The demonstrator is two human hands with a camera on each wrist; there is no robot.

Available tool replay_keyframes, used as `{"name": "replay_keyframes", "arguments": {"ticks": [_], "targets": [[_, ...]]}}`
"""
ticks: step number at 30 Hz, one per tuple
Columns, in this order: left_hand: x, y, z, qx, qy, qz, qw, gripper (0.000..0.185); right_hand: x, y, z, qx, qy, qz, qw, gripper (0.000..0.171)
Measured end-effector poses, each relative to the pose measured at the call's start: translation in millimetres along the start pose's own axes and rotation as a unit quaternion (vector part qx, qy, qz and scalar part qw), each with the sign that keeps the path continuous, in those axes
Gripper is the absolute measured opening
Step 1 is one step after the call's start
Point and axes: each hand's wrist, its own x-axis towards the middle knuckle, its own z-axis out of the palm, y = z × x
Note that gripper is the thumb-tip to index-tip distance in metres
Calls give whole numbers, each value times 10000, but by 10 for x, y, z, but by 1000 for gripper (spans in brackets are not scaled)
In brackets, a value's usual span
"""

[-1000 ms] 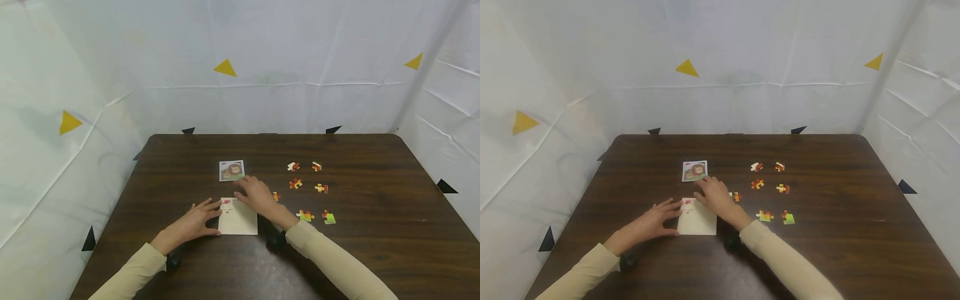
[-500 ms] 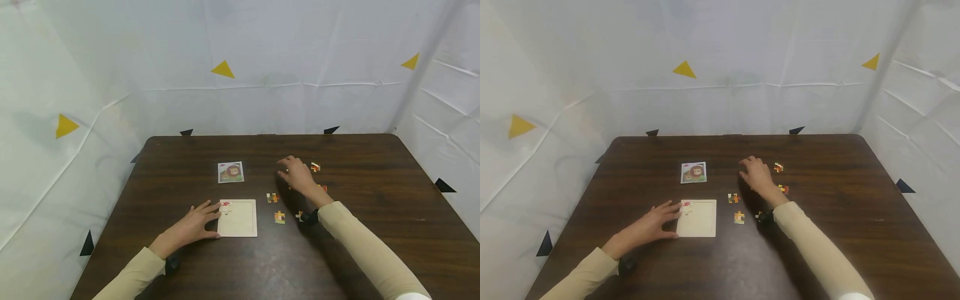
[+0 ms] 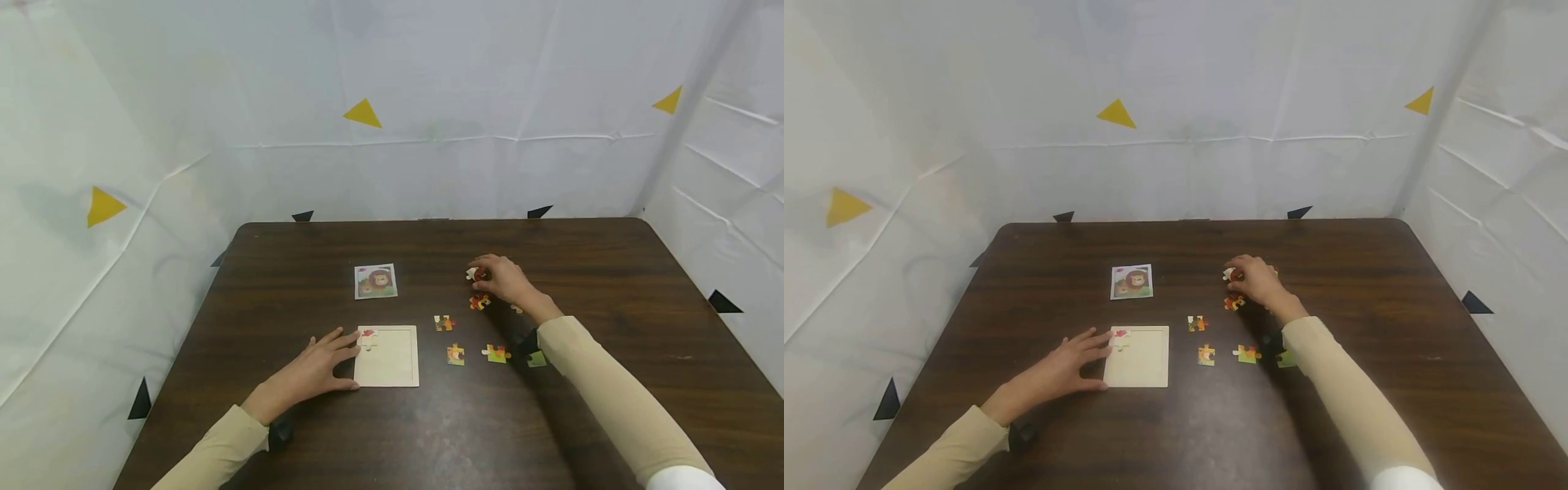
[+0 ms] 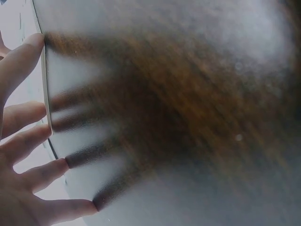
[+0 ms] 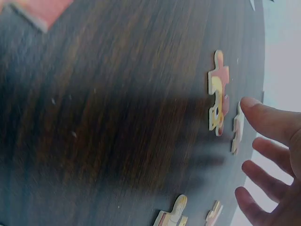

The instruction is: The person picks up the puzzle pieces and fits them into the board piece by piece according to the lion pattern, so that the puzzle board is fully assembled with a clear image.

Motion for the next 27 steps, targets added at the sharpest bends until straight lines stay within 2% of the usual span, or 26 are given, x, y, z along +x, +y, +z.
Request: {"name": "replay_keyframes", "arguments": {"ticks": [15, 21, 27], "targets": [[5, 7, -14, -57, 11, -69, 10000, 68, 105, 35, -13, -194, -301, 164, 9992, 37], [-11, 6, 3, -108, 30, -51, 9999, 68, 125, 54, 29, -29, -266, 207, 9994, 31], [-8, -15, 29, -133, 72, -28, 9999, 67, 110, 43, 55, -127, -53, -76, 9999, 22]]}}
